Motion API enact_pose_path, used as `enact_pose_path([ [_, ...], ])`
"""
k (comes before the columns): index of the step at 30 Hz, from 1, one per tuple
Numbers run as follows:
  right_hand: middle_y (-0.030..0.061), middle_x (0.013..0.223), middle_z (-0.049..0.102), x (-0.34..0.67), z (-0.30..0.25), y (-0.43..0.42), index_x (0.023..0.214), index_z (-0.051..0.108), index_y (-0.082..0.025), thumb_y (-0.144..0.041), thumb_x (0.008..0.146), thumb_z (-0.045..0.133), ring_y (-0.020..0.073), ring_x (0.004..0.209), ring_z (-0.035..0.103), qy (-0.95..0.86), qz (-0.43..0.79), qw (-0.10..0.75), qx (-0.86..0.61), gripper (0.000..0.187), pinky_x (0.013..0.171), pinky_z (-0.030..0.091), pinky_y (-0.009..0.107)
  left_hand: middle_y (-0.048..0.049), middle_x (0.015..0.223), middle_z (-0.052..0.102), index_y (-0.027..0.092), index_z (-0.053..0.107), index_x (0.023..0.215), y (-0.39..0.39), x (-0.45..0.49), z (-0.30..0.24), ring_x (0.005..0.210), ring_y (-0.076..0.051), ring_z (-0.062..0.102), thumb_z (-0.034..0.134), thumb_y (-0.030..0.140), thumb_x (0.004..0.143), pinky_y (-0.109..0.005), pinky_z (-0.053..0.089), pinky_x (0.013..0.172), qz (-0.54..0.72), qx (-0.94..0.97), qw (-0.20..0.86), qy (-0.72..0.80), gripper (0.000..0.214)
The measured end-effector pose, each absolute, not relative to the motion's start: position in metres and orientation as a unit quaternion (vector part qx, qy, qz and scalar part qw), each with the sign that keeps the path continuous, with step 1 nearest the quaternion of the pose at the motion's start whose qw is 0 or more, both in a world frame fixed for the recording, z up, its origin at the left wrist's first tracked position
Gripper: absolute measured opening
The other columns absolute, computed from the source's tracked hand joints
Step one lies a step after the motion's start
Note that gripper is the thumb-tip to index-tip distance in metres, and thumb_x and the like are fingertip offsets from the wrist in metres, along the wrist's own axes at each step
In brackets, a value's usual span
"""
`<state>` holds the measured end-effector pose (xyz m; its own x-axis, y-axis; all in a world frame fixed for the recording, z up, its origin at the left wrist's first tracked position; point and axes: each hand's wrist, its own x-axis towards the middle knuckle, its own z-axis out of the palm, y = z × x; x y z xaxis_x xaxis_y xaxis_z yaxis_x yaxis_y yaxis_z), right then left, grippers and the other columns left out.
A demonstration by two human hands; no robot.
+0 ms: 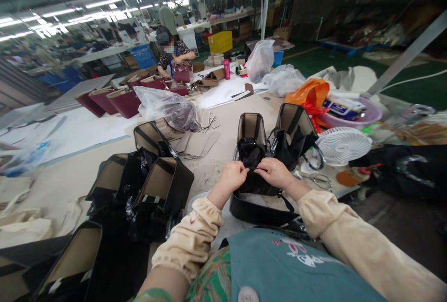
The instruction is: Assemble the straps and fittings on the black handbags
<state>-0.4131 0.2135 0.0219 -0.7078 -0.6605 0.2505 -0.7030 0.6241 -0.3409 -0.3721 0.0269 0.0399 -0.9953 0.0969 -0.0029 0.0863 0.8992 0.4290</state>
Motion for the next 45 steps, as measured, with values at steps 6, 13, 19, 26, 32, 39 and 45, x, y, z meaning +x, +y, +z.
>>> enact_pose_path([
  [6, 0.0031, 0.066, 0.06, -0.411, 0.023, 0.211, 0.066, 0.063, -0.02, -0.035, 0.085, 0.05, 0.0161, 0.07, 0.056, -0.91, 0.199, 0.052, 0.361, 0.027, 0.067, 0.041, 0.027, -0.0039, 0.077, 0.068, 0.02, 0.066, 0.075, 0.029, -0.374, 0.037, 0.075, -0.018, 0.062, 0.052, 0.038, 0.081, -0.028, 0.045, 0.069, 0.212, 0.033, 0.015, 0.977, 0.023],
  [13, 0.004, 0.086, 0.068, -0.408, 0.023, 0.217, 0.096, 0.068, -0.023, -0.042, 0.082, 0.054, 0.0177, 0.08, 0.061, -0.903, 0.258, 0.02, 0.342, 0.027, 0.074, 0.046, 0.029, -0.0043, 0.079, 0.068, 0.02, 0.065, 0.076, 0.028, -0.373, 0.036, 0.077, -0.019, 0.062, 0.052, 0.037, 0.082, -0.029, 0.045, 0.07, 0.217, 0.034, 0.014, 0.975, 0.022],
  [19, 0.003, 0.085, 0.068, -0.41, 0.027, 0.208, 0.092, 0.07, -0.024, -0.041, 0.084, 0.051, 0.0164, 0.078, 0.061, -0.907, 0.231, -0.015, 0.353, 0.027, 0.072, 0.046, 0.026, -0.0047, 0.08, 0.068, 0.019, 0.065, 0.078, 0.029, -0.37, 0.035, 0.078, -0.018, 0.062, 0.051, 0.035, 0.082, -0.028, 0.044, 0.07, 0.214, 0.022, 0.017, 0.976, 0.021],
  [26, 0.0035, 0.07, 0.062, -0.403, 0.033, 0.195, 0.07, 0.064, -0.019, -0.032, 0.086, 0.048, 0.0162, 0.075, 0.056, -0.924, 0.136, 0.032, 0.356, 0.026, 0.07, 0.04, 0.026, -0.0019, 0.084, 0.067, 0.02, 0.063, 0.078, 0.023, -0.366, 0.038, 0.082, -0.016, 0.061, 0.054, 0.03, 0.081, -0.027, 0.045, 0.077, 0.25, 0.076, 0.008, 0.965, 0.013],
  [32, 0.0035, 0.07, 0.06, -0.4, 0.033, 0.199, 0.067, 0.061, -0.019, -0.031, 0.086, 0.047, 0.0152, 0.074, 0.054, -0.935, 0.129, 0.039, 0.327, 0.027, 0.068, 0.037, 0.025, -0.0046, 0.123, 0.053, 0.021, 0.05, 0.111, 0.011, -0.345, 0.055, 0.11, -0.019, 0.051, 0.068, 0.024, 0.068, -0.03, 0.04, 0.095, 0.308, 0.106, -0.042, 0.944, 0.047],
  [39, 0.0026, 0.07, 0.059, -0.388, 0.035, 0.199, 0.066, 0.059, -0.019, -0.032, 0.086, 0.048, 0.0146, 0.073, 0.054, -0.943, 0.117, 0.038, 0.308, 0.026, 0.067, 0.035, 0.025, -0.003, 0.108, 0.057, 0.022, 0.046, 0.108, 0.013, -0.329, 0.063, 0.099, -0.019, 0.055, 0.055, 0.009, 0.071, -0.029, 0.043, 0.086, 0.245, 0.04, -0.001, 0.969, 0.041],
  [45, 0.0019, 0.071, 0.058, -0.38, 0.035, 0.202, 0.067, 0.058, -0.02, -0.034, 0.087, 0.046, 0.0142, 0.073, 0.054, -0.951, 0.118, 0.043, 0.282, 0.027, 0.065, 0.034, 0.025, -0.005, 0.102, 0.056, 0.02, 0.05, 0.101, 0.022, -0.328, 0.06, 0.094, -0.021, 0.054, 0.061, 0.036, 0.074, -0.033, 0.043, 0.084, 0.196, 0.012, -0.045, 0.979, 0.033],
])
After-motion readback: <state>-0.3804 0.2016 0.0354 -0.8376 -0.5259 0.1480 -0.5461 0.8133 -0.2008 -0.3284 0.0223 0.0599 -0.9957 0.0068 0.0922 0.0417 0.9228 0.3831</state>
